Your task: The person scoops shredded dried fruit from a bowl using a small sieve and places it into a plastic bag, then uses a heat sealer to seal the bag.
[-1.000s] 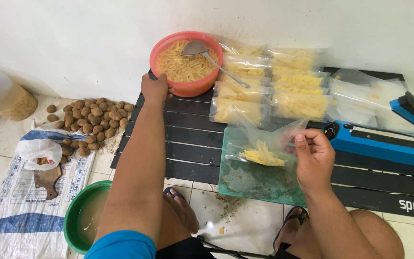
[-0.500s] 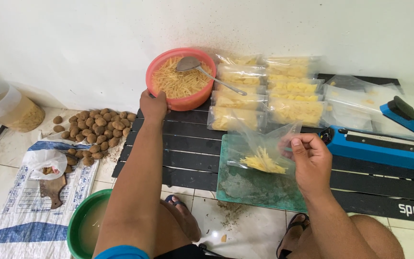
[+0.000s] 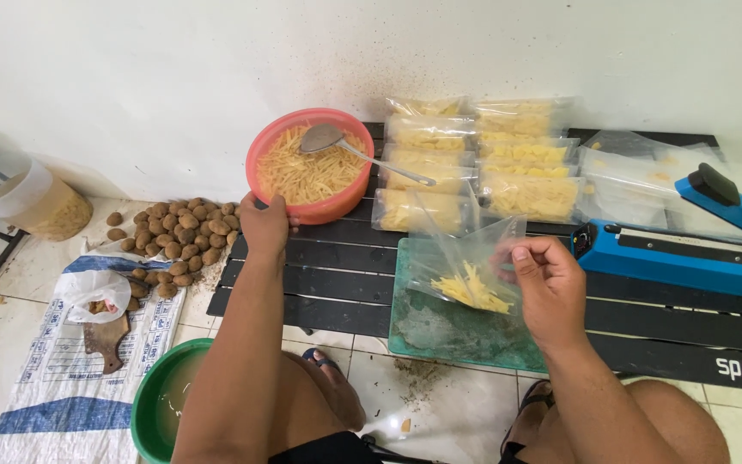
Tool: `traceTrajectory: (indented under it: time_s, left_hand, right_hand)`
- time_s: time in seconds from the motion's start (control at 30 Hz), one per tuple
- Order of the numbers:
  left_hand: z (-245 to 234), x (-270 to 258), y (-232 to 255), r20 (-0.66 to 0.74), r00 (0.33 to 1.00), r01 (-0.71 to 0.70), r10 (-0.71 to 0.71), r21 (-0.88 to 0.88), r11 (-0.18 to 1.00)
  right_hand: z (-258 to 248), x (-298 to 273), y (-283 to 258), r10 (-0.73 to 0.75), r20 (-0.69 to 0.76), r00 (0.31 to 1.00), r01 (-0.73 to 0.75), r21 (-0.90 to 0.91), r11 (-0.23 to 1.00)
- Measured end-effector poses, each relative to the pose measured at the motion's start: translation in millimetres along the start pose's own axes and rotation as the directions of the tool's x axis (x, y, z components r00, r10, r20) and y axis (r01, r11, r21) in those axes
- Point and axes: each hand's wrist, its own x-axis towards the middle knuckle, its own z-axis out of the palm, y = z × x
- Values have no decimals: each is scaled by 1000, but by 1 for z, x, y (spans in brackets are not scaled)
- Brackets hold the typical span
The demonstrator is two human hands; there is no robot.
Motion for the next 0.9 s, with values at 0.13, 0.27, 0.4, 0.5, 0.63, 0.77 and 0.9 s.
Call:
traceTrajectory:
  time_s: [0.13, 0.27, 0.4, 0.5, 0.63, 0.77, 0.9]
  left_hand:
    - [-11, -21, 2, -11, 1000, 17, -17, -14, 1000]
    - [-25, -48, 10, 28, 999, 42, -42, -6, 999]
    - [-34, -59, 5, 7, 997, 75, -75, -5, 997]
    - [-40, -81, 18, 4, 996, 86, -86, -11, 996]
    - [-44, -98, 15, -14, 997, 76, -77, -44, 996]
    - [-46, -114, 19, -33, 995, 92, -94, -49, 995]
    - [-49, -128, 17, -55, 992, 112, -116, -72, 991]
  right_hand:
    - [0, 1, 1, -16, 21, 1000, 16, -10, 1000]
    - [0, -1, 2, -12, 42, 999, 12, 3, 1000]
    - [-1, -1, 9, -24, 56, 998, 23, 15, 1000]
    - [-4, 0, 12, -30, 74, 997, 30, 14, 999]
    - [-3, -2, 7, -33, 77, 996, 31, 29, 999]
    - [-4, -2, 10, -31, 92, 995, 29, 28, 999]
    - [-5, -2, 12, -44, 99, 994, 40, 43, 998]
